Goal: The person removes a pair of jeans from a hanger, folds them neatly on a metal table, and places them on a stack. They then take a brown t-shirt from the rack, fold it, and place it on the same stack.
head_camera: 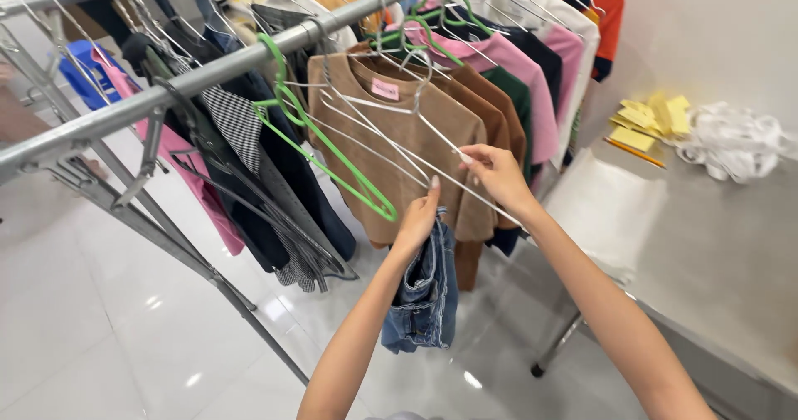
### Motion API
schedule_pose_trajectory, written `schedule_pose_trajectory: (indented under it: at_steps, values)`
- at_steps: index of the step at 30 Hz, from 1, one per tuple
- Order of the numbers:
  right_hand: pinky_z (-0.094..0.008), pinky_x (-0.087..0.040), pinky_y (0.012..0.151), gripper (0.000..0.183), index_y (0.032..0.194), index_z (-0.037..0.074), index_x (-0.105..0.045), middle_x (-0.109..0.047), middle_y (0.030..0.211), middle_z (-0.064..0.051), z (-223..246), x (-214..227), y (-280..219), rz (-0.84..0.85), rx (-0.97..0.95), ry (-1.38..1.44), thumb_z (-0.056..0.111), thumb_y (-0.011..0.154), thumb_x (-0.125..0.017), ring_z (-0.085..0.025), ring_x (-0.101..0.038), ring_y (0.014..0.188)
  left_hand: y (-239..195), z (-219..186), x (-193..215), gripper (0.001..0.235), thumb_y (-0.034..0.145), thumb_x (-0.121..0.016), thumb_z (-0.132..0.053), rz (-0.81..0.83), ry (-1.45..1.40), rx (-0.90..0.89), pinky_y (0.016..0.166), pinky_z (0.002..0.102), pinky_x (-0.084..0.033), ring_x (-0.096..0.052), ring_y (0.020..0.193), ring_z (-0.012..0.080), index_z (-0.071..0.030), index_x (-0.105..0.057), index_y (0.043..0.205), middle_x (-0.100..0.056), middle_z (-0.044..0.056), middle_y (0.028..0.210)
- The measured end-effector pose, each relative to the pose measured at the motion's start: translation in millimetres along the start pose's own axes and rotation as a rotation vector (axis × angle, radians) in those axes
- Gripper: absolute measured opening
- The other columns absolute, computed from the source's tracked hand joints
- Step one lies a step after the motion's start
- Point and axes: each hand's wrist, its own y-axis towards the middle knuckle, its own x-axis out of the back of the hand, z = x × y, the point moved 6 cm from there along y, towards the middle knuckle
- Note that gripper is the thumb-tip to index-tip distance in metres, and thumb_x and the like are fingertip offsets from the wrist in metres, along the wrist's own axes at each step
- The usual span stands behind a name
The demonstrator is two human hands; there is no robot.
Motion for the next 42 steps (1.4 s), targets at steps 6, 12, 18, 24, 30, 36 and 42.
schedule_pose_trajectory:
  at_steps: [6, 12, 18, 24, 30, 36, 42]
  values:
    - [-0.015, -0.043, 0.050, 0.035, 0.132, -0.001, -0.063, -0.071, 0.110, -0.015, 33.6, -50.6, 47.9, 0.140, 0.094, 0.379, 0.004, 0.098, -0.058, -0.008, -0.063, 0.070, 56.3, 12.6, -6.1, 0.086, 0.097, -0.036, -0.076, 0.047, 0.000, -0.105, 0.098, 0.052, -0.047, -0.063, 0.118, 0.0435, 0.001, -0.075, 0.093, -0.074, 0.024, 0.097]
    - [-0.015, -0.050, 0.061, 0.035, 0.133, 0.001, -0.063, -0.072, 0.115, -0.015, 60.8, -82.2, 76.4, 0.141, 0.138, 0.375, 0.003, 0.098, -0.057, -0.010, -0.068, 0.083, 51.3, 2.1, 8.5, 0.088, 0.095, -0.033, -0.081, 0.058, -0.003, -0.038, 0.095, 0.048, -0.050, -0.065, 0.115, 0.0385, -0.004, -0.075, 0.086, -0.076, 0.016, 0.092]
    - [-0.014, -0.049, 0.059, 0.034, 0.130, 0.002, -0.066, -0.073, 0.110, -0.013, 40.2, -105.0, 93.9, 0.177, 0.052, 0.392, 0.001, 0.097, -0.057, -0.009, -0.068, 0.081, 40.2, -6.4, 10.3, 0.087, 0.099, -0.026, -0.073, 0.048, -0.053, -0.029, 0.103, 0.054, -0.046, -0.059, 0.125, 0.0443, 0.000, -0.074, 0.101, -0.071, 0.025, 0.113]
    - [-0.010, -0.042, 0.057, 0.037, 0.133, -0.001, -0.062, -0.072, 0.113, -0.014, 50.3, -120.6, 70.6, 0.248, 0.020, 0.517, 0.003, 0.096, -0.058, -0.006, -0.065, 0.081, 47.8, 48.5, -2.0, 0.072, 0.105, -0.026, -0.048, -0.070, -0.110, 0.110, 0.114, 0.052, -0.039, -0.054, 0.131, 0.0424, 0.009, -0.067, 0.119, -0.066, 0.030, 0.126]
    - [-0.008, -0.046, 0.056, 0.047, 0.132, 0.000, -0.065, -0.074, 0.111, -0.008, 82.1, -162.2, 31.8, 0.375, -0.033, 0.565, -0.005, 0.086, -0.059, 0.000, -0.063, 0.076, 40.3, 87.5, -9.3, 0.054, 0.105, -0.045, -0.046, -0.242, -0.198, -0.015, 0.110, 0.051, -0.043, -0.056, 0.130, 0.0384, -0.001, -0.065, 0.126, -0.066, 0.022, 0.130]
    - [-0.014, -0.053, 0.068, 0.052, 0.129, 0.001, -0.068, -0.075, 0.111, -0.009, 112.8, -220.4, -24.0, 0.478, -0.049, 0.729, -0.006, 0.078, -0.069, -0.005, -0.066, 0.088, 6.0, 124.2, 8.0, 0.052, 0.105, -0.044, -0.046, -0.244, -0.217, -0.004, 0.107, 0.049, -0.044, -0.058, 0.126, 0.0348, -0.003, -0.068, 0.124, -0.068, 0.018, 0.126]
    - [-0.016, -0.054, 0.072, 0.039, 0.134, 0.005, -0.065, -0.074, 0.116, -0.011, 119.7, -237.8, -36.9, 0.642, 0.029, 0.631, 0.009, 0.095, -0.067, -0.008, -0.068, 0.096, 0.6, 119.3, 23.1, 0.050, 0.106, -0.043, -0.046, -0.221, -0.243, 0.004, 0.104, 0.046, -0.046, -0.061, 0.123, 0.0305, -0.006, -0.070, 0.122, -0.070, 0.014, 0.122]
